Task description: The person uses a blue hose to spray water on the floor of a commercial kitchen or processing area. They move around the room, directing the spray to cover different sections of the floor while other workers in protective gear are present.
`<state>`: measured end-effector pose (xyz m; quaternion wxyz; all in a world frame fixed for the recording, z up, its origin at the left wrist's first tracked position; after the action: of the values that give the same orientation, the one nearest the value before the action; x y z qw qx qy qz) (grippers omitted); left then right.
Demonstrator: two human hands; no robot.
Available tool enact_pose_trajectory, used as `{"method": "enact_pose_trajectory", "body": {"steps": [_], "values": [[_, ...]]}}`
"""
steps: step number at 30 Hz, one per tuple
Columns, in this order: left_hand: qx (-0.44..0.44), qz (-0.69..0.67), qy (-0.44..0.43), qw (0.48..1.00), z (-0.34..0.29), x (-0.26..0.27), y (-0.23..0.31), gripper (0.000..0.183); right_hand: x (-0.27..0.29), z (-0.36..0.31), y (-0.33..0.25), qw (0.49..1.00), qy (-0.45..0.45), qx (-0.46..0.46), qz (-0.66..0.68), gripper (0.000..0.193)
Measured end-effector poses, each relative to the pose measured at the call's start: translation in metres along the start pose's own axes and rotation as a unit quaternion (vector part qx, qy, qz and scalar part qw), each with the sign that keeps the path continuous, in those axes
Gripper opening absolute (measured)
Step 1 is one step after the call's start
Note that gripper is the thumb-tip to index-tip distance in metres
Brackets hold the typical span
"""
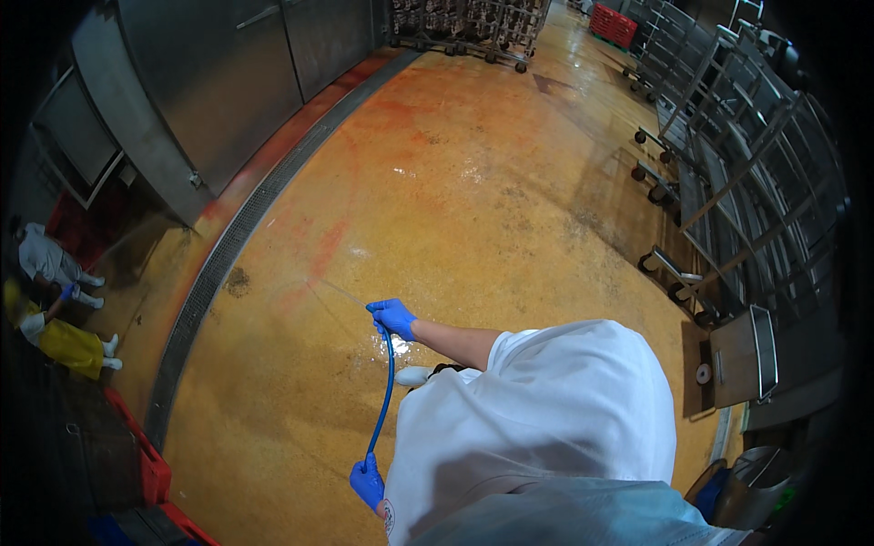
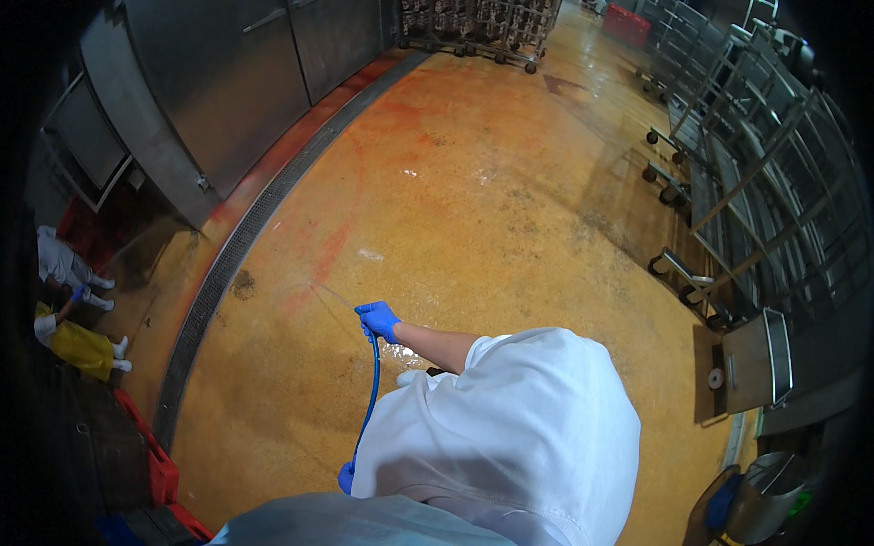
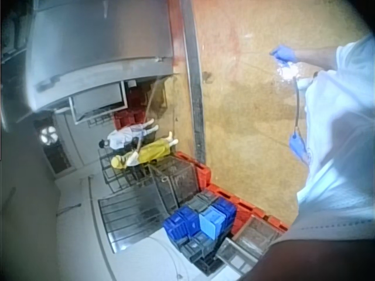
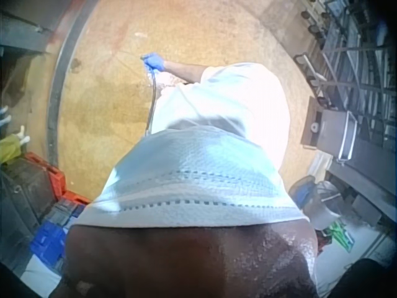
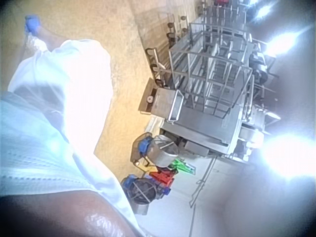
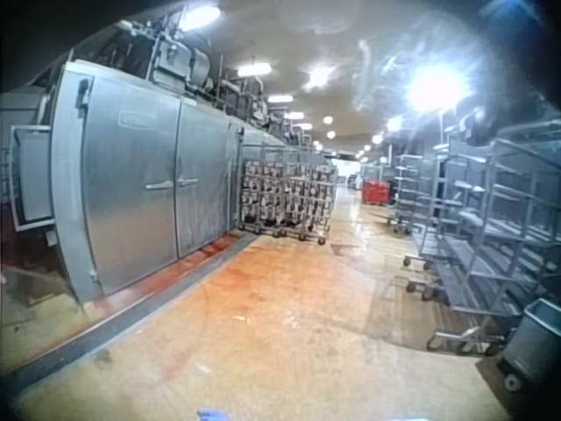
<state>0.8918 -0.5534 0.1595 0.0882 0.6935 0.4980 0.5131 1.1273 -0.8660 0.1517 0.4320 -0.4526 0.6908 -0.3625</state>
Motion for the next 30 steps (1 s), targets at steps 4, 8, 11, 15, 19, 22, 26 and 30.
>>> {"method": "enact_pose_trajectory", "body": {"steps": [4,8,11,15,19,22,26,30], "values": [[-0.008,0.021,-0.005,1.0,0.002,0.0,-0.001,0.044,0.001,-0.001,0.0,1.0,-0.004,0.004,-0.012,0.04],[-0.022,0.002,-0.011,1.0,0.003,-0.002,0.0,0.045,0.003,-0.002,-0.002,1.0,-0.004,0.008,-0.018,0.042],[-0.054,0.016,-0.003,0.998,0.004,-0.003,0.0,0.046,0.005,0.003,0.001,1.0,-0.005,0.016,-0.02,0.041],[-0.034,0.012,-0.016,0.999,0.02,-0.012,-0.03,0.046,0.0,0.01,0.001,0.997,-0.015,0.027,-0.073,0.034],[-0.037,0.05,-0.001,0.998,0.021,-0.006,-0.027,0.046,0.003,0.006,0.0,0.996,0.001,0.071,-0.061,0.034],[-0.023,0.028,0.007,0.999,0.011,0.002,-0.016,0.048,0.001,0.0,-0.002,0.997,-0.028,0.067,-0.015,0.036],[0.006,0.004,-0.011,1.0,0.007,0.015,-0.014,0.049,-0.016,-0.006,-0.006,0.997,-0.039,0.071,-0.017,0.038],[0.037,0.021,-0.008,0.999,-0.006,0.01,-0.004,0.049,-0.017,-0.004,-0.017,0.995,-0.053,0.088,-0.007,0.04]]}}
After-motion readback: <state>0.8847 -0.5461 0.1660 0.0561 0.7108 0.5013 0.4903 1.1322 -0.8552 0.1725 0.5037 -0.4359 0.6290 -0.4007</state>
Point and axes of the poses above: each hand's wrist, its own z-axis towards the middle knuckle, its own x-axis out of the back of the hand, y = z × x, the point moved 4 cm from there along z, towards the middle knuckle, and after that the axes turned 9 degrees about x, right-handed, at the moved point
